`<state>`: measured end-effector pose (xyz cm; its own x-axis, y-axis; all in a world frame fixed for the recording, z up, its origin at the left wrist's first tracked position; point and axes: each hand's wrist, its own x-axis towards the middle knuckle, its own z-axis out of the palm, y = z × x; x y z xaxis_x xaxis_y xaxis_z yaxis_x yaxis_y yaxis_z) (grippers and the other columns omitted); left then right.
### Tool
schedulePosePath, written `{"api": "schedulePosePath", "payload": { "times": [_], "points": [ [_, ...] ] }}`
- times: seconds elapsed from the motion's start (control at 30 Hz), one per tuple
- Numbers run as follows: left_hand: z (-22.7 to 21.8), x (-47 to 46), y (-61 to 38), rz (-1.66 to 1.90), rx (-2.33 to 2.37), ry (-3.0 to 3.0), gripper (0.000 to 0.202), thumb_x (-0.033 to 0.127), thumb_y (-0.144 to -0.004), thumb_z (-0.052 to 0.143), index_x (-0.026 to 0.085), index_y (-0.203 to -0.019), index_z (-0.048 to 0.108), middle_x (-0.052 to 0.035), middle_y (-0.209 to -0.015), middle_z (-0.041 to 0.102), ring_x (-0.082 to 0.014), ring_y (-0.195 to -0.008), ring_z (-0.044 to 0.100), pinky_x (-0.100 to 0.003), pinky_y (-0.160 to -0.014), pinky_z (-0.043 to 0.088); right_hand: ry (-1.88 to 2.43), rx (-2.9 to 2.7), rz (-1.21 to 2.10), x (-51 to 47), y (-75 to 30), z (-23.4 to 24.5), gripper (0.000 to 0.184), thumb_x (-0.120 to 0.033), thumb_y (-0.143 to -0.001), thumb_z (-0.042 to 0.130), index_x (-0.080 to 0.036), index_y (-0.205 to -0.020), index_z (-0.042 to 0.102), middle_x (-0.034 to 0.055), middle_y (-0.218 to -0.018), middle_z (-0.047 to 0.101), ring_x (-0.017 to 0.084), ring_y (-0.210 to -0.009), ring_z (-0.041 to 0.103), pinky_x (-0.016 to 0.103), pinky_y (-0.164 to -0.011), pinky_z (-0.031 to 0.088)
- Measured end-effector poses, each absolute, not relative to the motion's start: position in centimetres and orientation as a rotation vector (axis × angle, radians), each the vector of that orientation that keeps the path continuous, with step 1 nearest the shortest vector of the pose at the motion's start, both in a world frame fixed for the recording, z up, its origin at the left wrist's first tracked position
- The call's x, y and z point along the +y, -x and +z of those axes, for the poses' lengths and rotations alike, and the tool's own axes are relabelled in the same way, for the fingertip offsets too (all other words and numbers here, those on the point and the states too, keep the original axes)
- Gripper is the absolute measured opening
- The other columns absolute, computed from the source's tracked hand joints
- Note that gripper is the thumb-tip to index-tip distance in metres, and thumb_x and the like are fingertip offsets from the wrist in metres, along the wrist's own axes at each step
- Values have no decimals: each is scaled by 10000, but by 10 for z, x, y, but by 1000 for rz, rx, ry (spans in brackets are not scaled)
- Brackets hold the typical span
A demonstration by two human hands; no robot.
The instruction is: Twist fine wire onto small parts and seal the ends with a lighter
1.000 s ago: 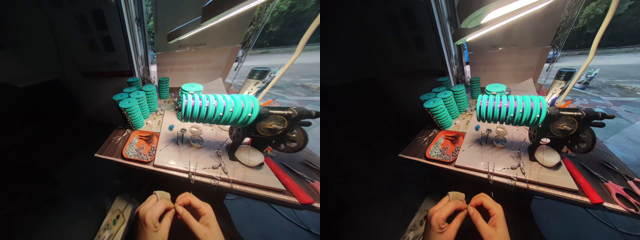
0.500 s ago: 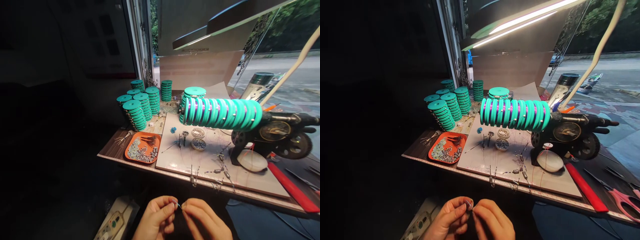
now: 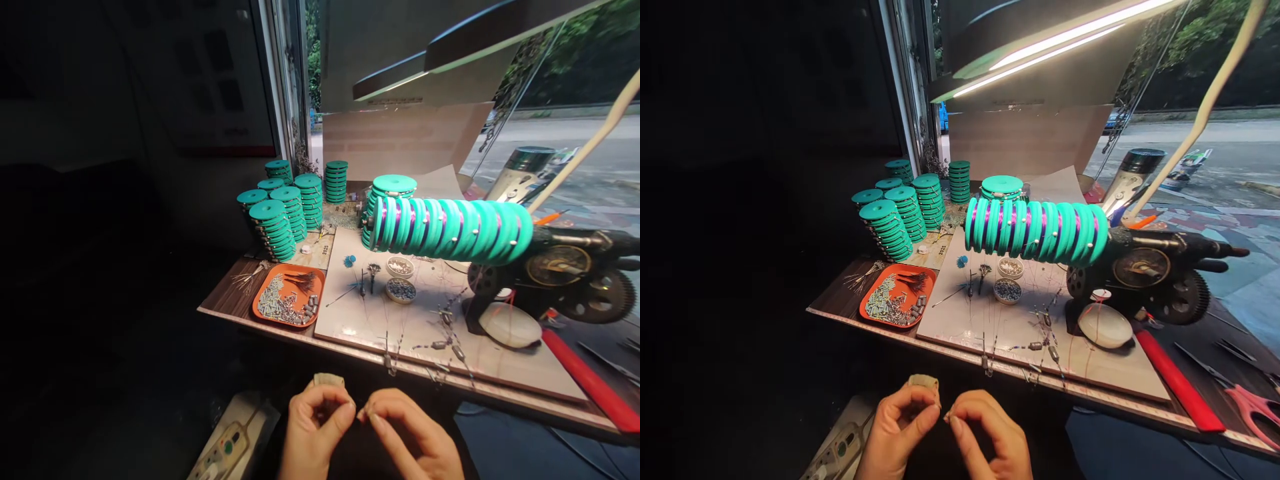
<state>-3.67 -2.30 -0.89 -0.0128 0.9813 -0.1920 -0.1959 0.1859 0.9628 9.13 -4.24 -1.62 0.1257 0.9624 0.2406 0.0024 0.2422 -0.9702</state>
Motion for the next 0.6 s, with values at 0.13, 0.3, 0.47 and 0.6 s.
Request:
{"api": "schedulePosePath", "payload": {
  "times": [0.13,0.3,0.47,0.6],
  "points": [
    [-6,-24,41,1212,1314,-1425,52,158,-649,658,178,-612,687,-16,-581,675,-138,-548,607,-188,-511,459,1096,-1153,1177,-39,-94,-10,214,-376,-775,593,-198,-663,633,28,-665,623,176,-653,590,242,-635,468],
    [-6,-26,40,1222,1352,-1579,105,101,-654,630,188,-644,689,-11,-604,704,-147,-545,640,-179,-491,486,1145,-1145,1231,-42,-92,-11,216,-378,-773,592,-192,-668,627,16,-663,617,164,-643,570,228,-627,444],
    [-9,-26,41,1191,1381,-1572,67,144,-663,649,187,-633,691,-19,-617,699,-158,-582,646,-202,-540,507,1230,-1217,1254,-40,-96,-14,248,-397,-787,571,-175,-693,628,27,-653,621,176,-631,566,240,-603,456],
    [-9,-25,42,1163,1404,-1568,44,186,-660,673,188,-621,694,-22,-600,687,-160,-579,635,-207,-533,503,1260,-1301,1259,-38,-99,-13,253,-391,-809,545,-169,-712,620,27,-657,613,172,-633,560,234,-601,453]
  ]
}}
